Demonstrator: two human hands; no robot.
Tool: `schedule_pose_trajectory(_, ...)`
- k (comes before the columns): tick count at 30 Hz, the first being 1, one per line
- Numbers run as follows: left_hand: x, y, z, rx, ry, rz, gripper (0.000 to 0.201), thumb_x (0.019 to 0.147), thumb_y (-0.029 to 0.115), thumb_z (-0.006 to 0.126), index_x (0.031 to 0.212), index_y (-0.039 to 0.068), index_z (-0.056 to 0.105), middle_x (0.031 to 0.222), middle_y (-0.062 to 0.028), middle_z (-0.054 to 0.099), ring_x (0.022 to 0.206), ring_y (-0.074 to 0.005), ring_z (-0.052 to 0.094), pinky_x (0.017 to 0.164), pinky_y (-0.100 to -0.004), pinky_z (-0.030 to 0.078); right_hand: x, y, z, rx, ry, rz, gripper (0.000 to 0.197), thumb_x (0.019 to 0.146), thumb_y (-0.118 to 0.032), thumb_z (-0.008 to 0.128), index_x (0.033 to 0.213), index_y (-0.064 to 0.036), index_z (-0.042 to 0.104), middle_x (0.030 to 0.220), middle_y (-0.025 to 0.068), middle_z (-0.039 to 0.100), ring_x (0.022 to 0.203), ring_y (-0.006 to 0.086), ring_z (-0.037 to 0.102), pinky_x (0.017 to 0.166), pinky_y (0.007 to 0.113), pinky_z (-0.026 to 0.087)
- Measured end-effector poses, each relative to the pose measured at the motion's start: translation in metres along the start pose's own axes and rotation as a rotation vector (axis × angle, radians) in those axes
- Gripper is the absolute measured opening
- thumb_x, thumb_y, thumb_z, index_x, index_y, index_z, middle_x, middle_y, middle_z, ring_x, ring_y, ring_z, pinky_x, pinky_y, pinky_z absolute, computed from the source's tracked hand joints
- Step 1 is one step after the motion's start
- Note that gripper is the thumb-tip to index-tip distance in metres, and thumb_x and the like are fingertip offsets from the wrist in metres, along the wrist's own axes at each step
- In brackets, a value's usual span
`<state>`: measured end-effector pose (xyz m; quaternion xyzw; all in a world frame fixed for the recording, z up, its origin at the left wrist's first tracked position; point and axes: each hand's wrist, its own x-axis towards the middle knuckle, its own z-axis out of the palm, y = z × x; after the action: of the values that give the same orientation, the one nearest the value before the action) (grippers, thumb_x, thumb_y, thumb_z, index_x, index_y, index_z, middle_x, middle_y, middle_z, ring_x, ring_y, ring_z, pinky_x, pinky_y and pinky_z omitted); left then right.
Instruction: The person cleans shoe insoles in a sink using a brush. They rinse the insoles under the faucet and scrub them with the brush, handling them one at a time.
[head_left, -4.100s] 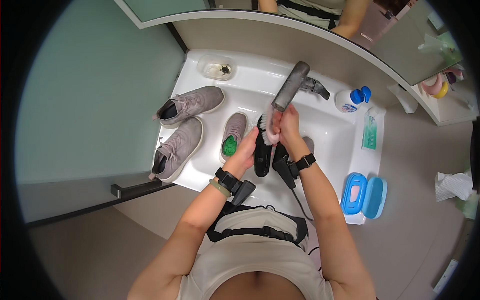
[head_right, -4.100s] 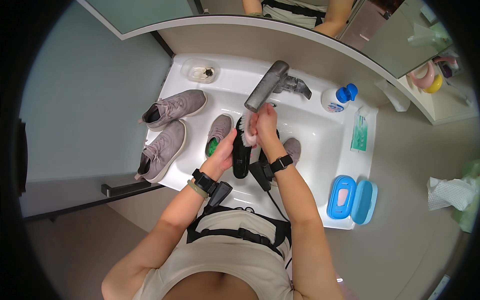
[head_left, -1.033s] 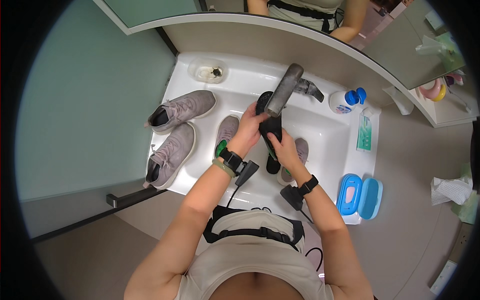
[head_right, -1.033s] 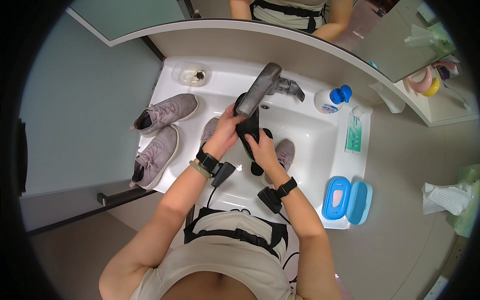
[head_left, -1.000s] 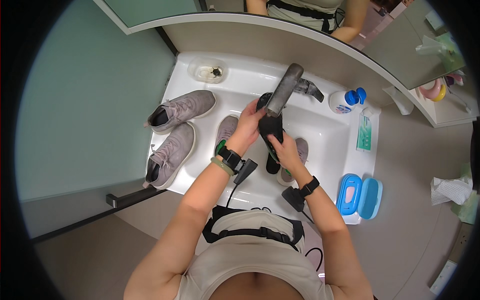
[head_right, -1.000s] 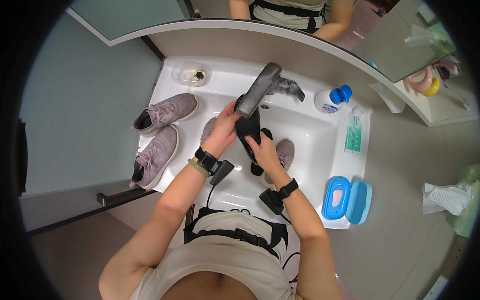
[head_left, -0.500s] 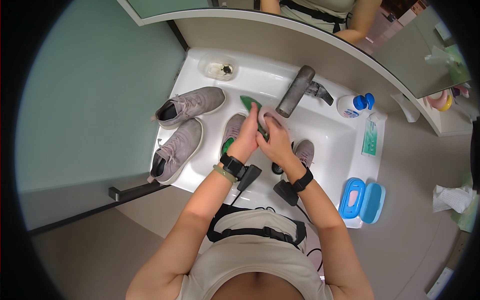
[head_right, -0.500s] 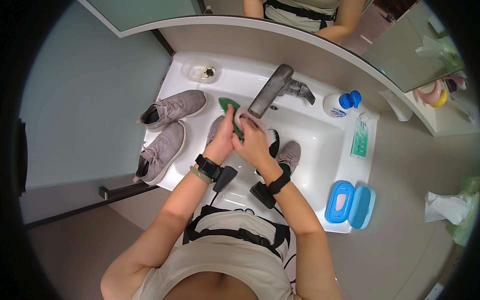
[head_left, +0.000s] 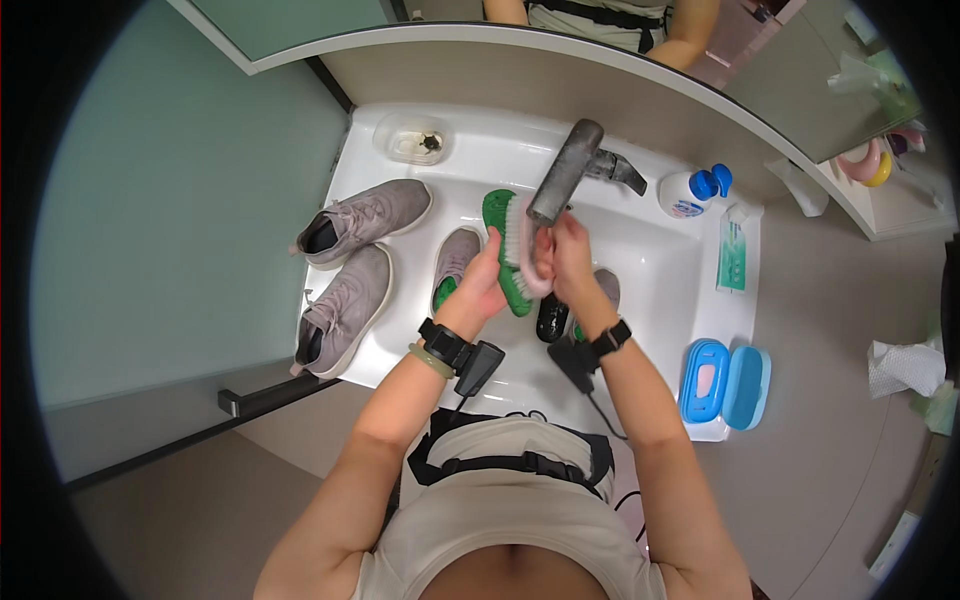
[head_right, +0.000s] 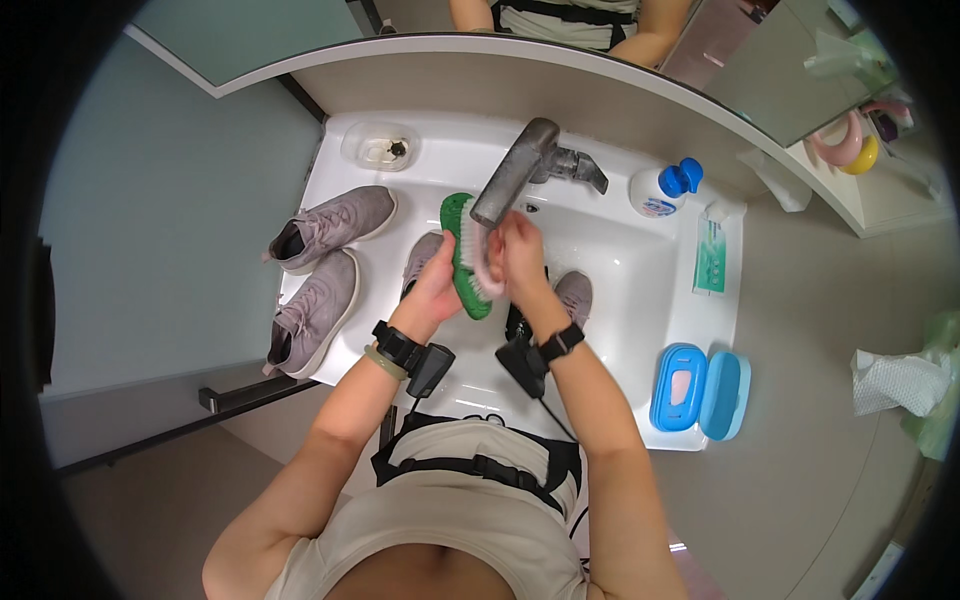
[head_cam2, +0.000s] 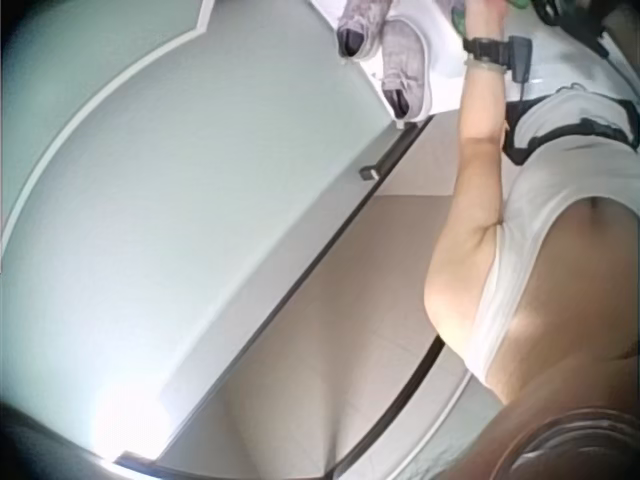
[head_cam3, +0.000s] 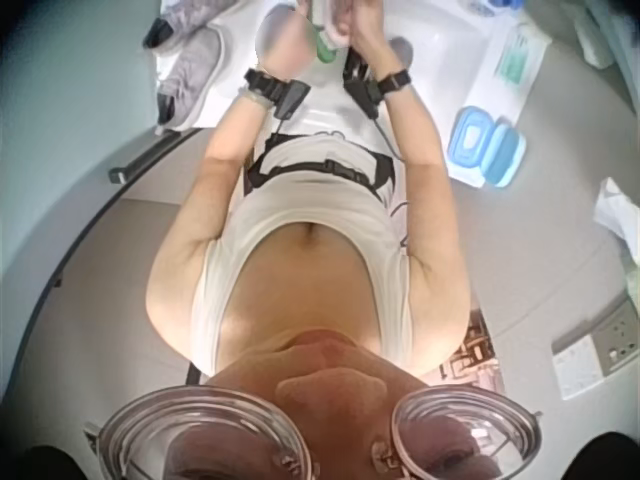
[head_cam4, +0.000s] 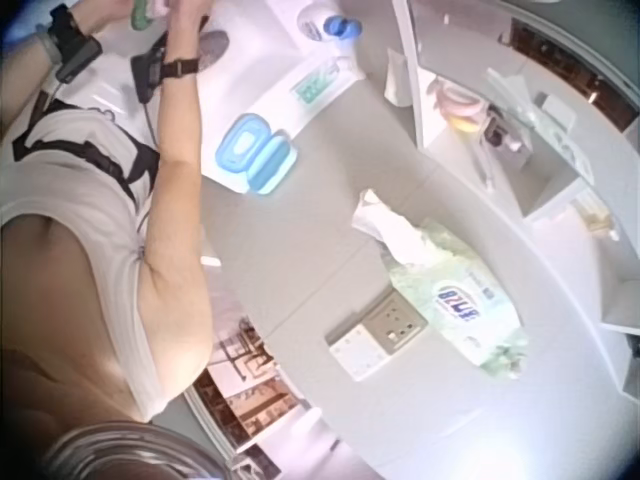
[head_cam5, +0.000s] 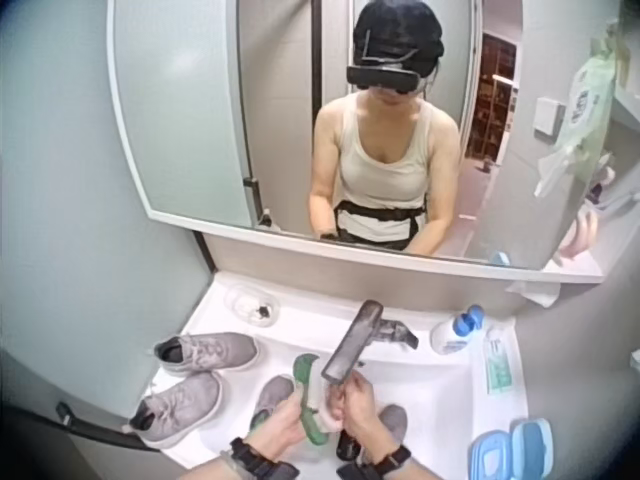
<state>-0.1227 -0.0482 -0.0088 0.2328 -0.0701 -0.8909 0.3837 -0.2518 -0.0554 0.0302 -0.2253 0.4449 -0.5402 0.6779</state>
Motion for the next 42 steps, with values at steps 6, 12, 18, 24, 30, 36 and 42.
schedule_pose_trajectory(6, -0.007, 0.007, 0.005, 0.023, 0.213, 0.096, 0.057, 0.092, 0.049, 0.023, 0.123, 0.006, 0.042, 0.116, -0.0106, 0.051, 0.103, -0.0253, 0.052, 0.090, -0.0403, 0.043, -0.043, 0.024, -0.003, -0.047, -0.083, 0.197, 0.016, 0.091, -0.024, 0.043, 0.084, -0.0098, 0.045, 0.055, -0.0029, 0.039, 0.036, 0.0047, 0.029, 0.030, 0.021, 0.022)
schedule_pose_trajectory(12, -0.011, 0.012, 0.013, 0.066, -0.018, -0.010, 0.056, 0.092, 0.048, 0.026, 0.125, 0.005, 0.040, 0.124, -0.0102, 0.046, 0.110, -0.0229, 0.049, 0.094, -0.0379, 0.040, -0.015, 0.014, -0.009, 0.002, -0.026, -0.025, 0.021, 0.092, -0.026, 0.042, 0.082, -0.0082, 0.046, 0.053, -0.0020, 0.040, 0.035, 0.0050, 0.031, 0.030, 0.021, 0.023)
schedule_pose_trajectory(18, -0.011, 0.006, -0.007, 0.024, 0.139, 0.046, 0.052, 0.093, 0.043, 0.026, 0.127, 0.005, 0.037, 0.126, -0.0111, 0.045, 0.114, -0.0249, 0.045, 0.096, -0.0388, 0.039, -0.043, 0.035, -0.020, -0.226, -0.157, 0.011, 0.024, 0.092, -0.030, 0.044, 0.088, -0.0065, 0.048, 0.053, -0.0028, 0.040, 0.036, 0.0049, 0.032, 0.031, 0.020, 0.023)
schedule_pose_trajectory(24, -0.015, 0.003, 0.012, 0.019, 0.099, 0.019, 0.049, 0.094, 0.041, 0.027, 0.127, 0.007, 0.037, 0.123, -0.0094, 0.047, 0.115, -0.0231, 0.044, 0.096, -0.0398, 0.039, -0.019, 0.009, -0.022, 0.050, 0.035, -0.071, 0.023, 0.093, -0.029, 0.042, 0.084, -0.0083, 0.047, 0.052, -0.0019, 0.039, 0.034, 0.0064, 0.030, 0.028, 0.022, 0.023)
schedule_pose_trajectory(30, -0.014, 0.014, -0.008, -0.005, 0.074, 0.085, 0.052, 0.092, 0.044, 0.029, 0.127, 0.007, 0.037, 0.125, -0.0103, 0.046, 0.113, -0.0226, 0.046, 0.096, -0.0413, 0.038, -0.063, 0.036, -0.014, -0.145, -0.194, 0.095, 0.022, 0.093, -0.027, 0.042, 0.085, -0.0069, 0.047, 0.051, -0.0027, 0.039, 0.034, 0.0052, 0.031, 0.030, 0.021, 0.023)
schedule_pose_trajectory(36, -0.027, 0.003, 0.003, 0.045, 0.175, -0.014, 0.046, 0.094, 0.038, 0.032, 0.127, 0.007, 0.037, 0.125, -0.0093, 0.046, 0.111, -0.0223, 0.047, 0.095, -0.0389, 0.039, -0.014, -0.001, -0.021, 0.040, -0.005, -0.024, 0.023, 0.093, -0.028, 0.040, 0.086, -0.0068, 0.046, 0.052, -0.0020, 0.039, 0.034, 0.0051, 0.029, 0.030, 0.021, 0.022)
schedule_pose_trajectory(42, -0.022, 0.007, -0.011, -0.027, 0.059, 0.070, 0.044, 0.095, 0.036, 0.031, 0.121, 0.003, 0.043, 0.114, -0.0087, 0.054, 0.107, -0.0213, 0.050, 0.092, -0.0357, 0.040, -0.069, 0.039, -0.001, -0.259, -0.308, 0.066, 0.019, 0.093, -0.024, 0.041, 0.087, -0.0073, 0.047, 0.053, -0.0030, 0.041, 0.035, 0.0050, 0.032, 0.030, 0.021, 0.023)
